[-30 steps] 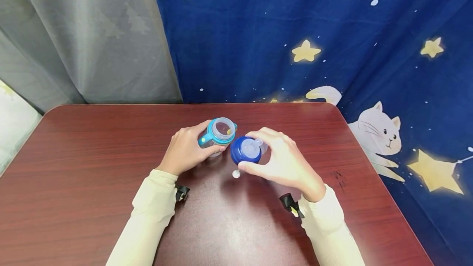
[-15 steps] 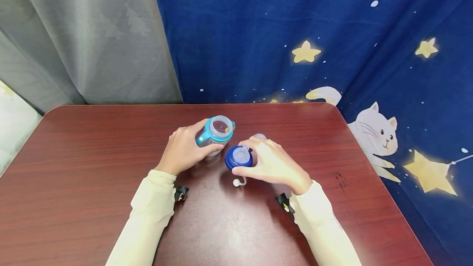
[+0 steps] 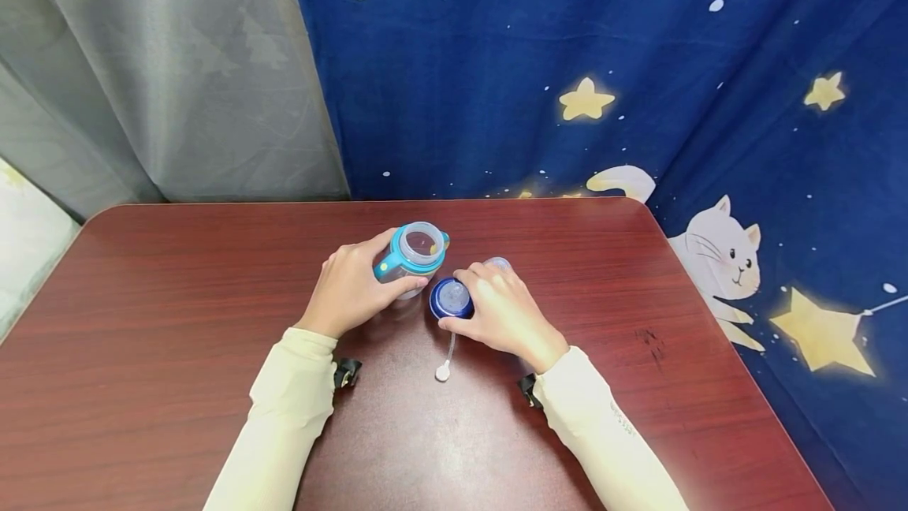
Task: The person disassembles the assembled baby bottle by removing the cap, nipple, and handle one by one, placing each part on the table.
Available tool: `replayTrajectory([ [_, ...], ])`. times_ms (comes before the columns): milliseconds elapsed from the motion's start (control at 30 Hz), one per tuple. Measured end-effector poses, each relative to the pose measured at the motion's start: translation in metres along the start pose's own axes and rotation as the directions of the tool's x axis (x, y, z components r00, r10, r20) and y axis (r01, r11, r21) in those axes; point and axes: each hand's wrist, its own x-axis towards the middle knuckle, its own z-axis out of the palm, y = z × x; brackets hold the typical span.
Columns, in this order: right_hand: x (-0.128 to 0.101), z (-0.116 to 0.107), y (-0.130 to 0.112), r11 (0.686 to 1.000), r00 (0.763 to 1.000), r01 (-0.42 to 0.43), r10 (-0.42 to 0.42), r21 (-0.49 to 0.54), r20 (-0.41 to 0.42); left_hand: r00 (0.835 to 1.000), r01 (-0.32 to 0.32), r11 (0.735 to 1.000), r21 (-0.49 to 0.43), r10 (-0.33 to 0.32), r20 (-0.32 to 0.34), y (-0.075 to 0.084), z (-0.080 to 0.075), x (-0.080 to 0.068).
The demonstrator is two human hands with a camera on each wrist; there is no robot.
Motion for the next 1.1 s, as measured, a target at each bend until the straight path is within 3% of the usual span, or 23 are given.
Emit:
replayTrajectory([
  [233, 0.001, 0.019, 0.0, 0.991, 0.998, 0.041, -0.046, -0.124, -0.038, 1.0, 0.001, 1.0, -0.003, -0.001, -0.002, -0.001, 0.0, 0.001],
  [367, 0.001, 0.025, 0.001, 0.989, 0.998, 0.01, -0.018, -0.149, -0.053, 1.0, -0.001, 1.0, 0.0, 0.001, -0.003, -0.001, 0.0, 0.001],
  [700, 0.004, 0.027, 0.003, 0.98, 0.98, -0.193, 0.195, -0.048, 0.044, 1.0, 0.004, 1.0, -0.006, -0.004, 0.007, -0.002, 0.0, 0.001],
  [1100, 0.008, 0.025, 0.006, 0.958, 0.958, -0.277, 0.269, 0.073, 0.097, 1.0, 0.005, 1.0, -0.01, -0.005, 0.018, -0.006, 0.002, 0.003],
])
